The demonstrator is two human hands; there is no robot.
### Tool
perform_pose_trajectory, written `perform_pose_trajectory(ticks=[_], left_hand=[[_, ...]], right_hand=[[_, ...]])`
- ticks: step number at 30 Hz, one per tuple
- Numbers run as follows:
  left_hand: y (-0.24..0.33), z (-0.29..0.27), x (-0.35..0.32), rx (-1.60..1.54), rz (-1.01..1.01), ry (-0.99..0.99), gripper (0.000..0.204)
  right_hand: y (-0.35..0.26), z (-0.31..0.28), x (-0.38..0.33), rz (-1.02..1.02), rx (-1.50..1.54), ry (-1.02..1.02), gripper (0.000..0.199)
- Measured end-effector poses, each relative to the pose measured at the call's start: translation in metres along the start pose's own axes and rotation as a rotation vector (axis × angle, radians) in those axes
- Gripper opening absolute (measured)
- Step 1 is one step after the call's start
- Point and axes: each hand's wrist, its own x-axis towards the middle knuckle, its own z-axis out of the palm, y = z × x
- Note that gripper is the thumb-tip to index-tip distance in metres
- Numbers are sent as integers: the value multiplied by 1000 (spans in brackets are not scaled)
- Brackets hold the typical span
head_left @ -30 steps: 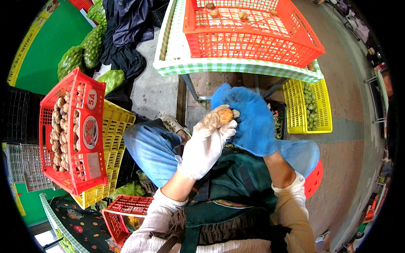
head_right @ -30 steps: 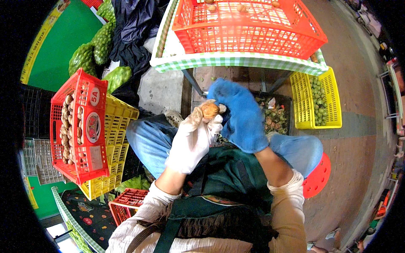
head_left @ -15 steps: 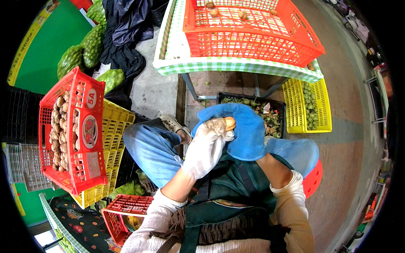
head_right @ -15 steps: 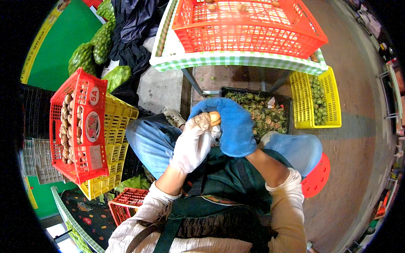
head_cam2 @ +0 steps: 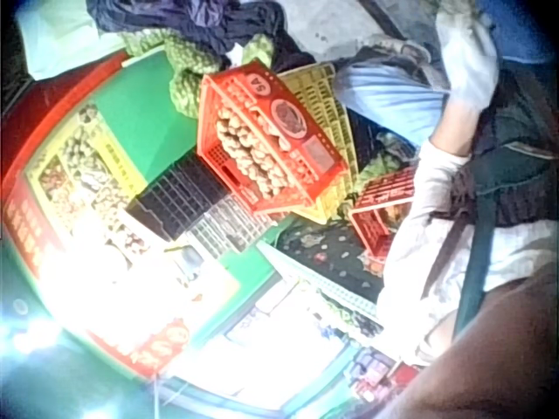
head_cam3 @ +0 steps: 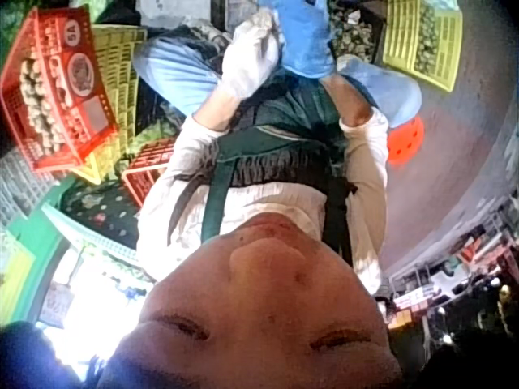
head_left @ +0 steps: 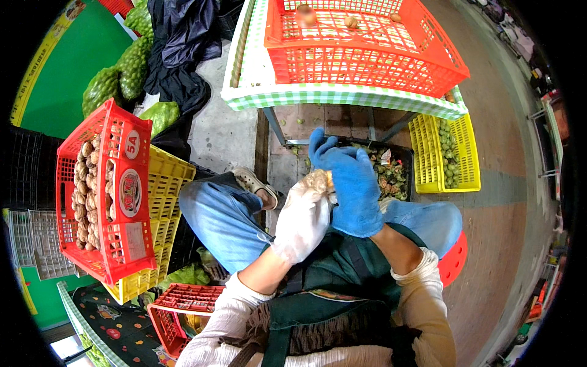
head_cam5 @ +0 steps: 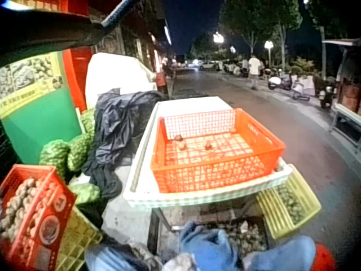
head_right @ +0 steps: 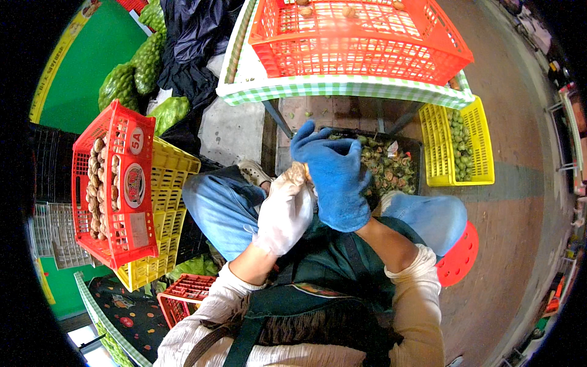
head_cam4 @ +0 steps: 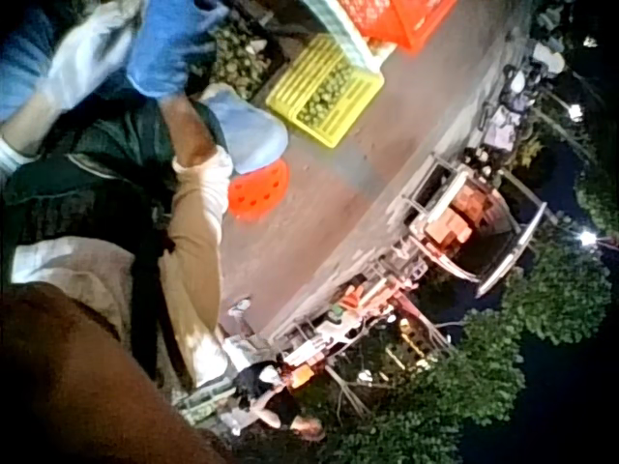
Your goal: The person sits at an outdoor market stall and wipes individual nuts with a blue cloth, placing them into a red crate. They occasionally adjust crates and remove gloves before resuming the wiping process.
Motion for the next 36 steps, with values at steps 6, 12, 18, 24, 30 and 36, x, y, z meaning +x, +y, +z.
perform_pose_trajectory(ticks=[6,12,18,24,30,36], left_hand=[[-10,2,4,-1059,-431,-194,17],[-30,4,16,-2061,-817,-344,43],[-36,-10,17,-1923,-654,-199,42],[-46,-9,11,-1793,-648,7,43],[-42,-4,18,-1828,-663,-121,44],[-24,4,22,-1785,-650,-71,25]], right_hand=[[13,65,-26,-241,-1330,-142,19],[0,94,-12,-101,-1467,-344,18],[-42,50,16,-181,-1336,-157,17],[-9,83,-6,-142,-1531,-391,15],[-13,45,-9,-282,-1325,-114,15],[-31,38,-10,-928,-2601,-414,24]])
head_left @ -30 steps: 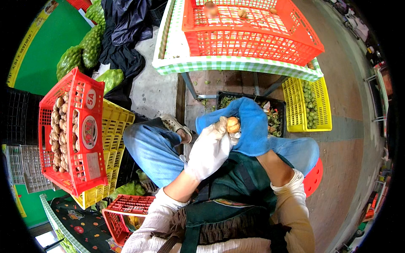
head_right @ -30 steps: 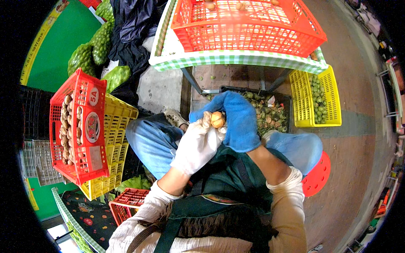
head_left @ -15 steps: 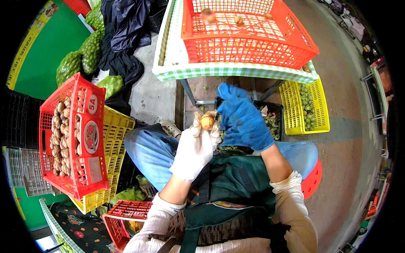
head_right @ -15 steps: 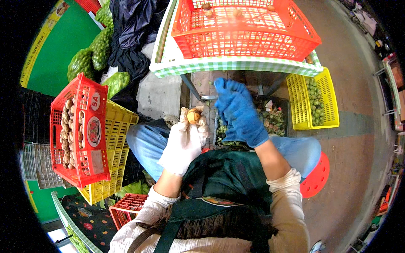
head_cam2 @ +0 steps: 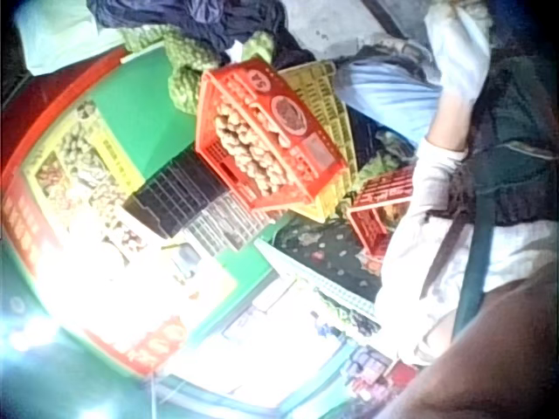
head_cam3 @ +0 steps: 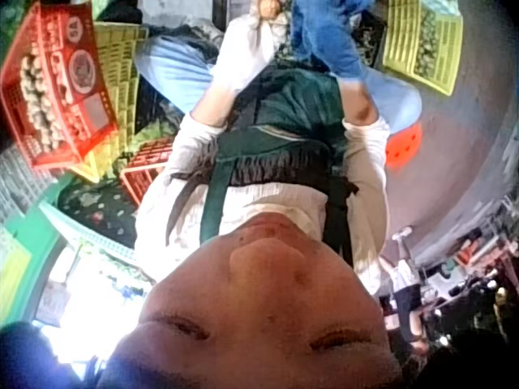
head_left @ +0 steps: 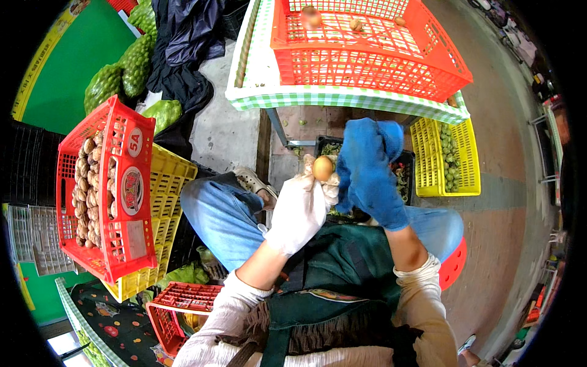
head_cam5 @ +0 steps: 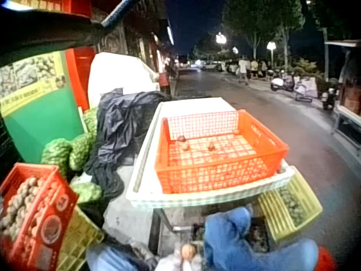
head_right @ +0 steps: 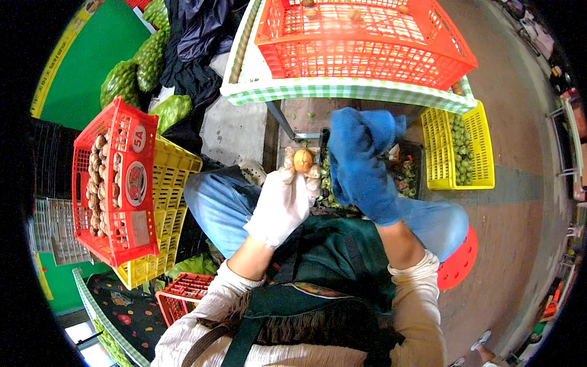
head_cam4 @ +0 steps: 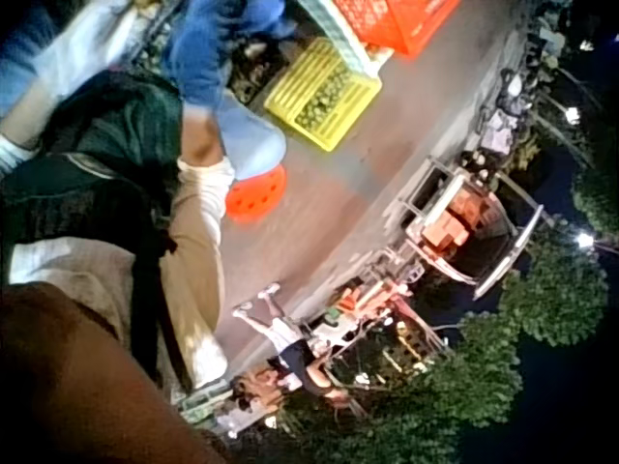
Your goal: The person sits at an outdoor market stall and wipes individual nuts with a blue cloth, placing them into a red crate. They occasionally adjust crates and remove gloves before resuming the wiping process.
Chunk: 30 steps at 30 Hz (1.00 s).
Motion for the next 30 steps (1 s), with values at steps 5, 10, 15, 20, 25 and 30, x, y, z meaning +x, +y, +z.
perform_pose_trajectory(ticks=[5,10,15,20,25,30], left_hand=[[-12,18,-6,1619,691,-50,20],[-29,-6,-8,529,270,72,17],[-25,1,-12,348,67,-12,13],[-5,13,-3,-89,-295,-148,38],[-5,-3,4,-2,-218,-102,23],[-16,3,-4,814,187,-48,19]], right_hand=[[-19,3,-2,336,771,-171,38],[-44,-6,14,-45,645,97,36],[-51,-13,17,365,1489,-77,18],[-51,-26,27,349,1380,-86,22],[-52,-42,25,-1,480,-191,39],[-48,-36,24,-53,297,-52,26]])
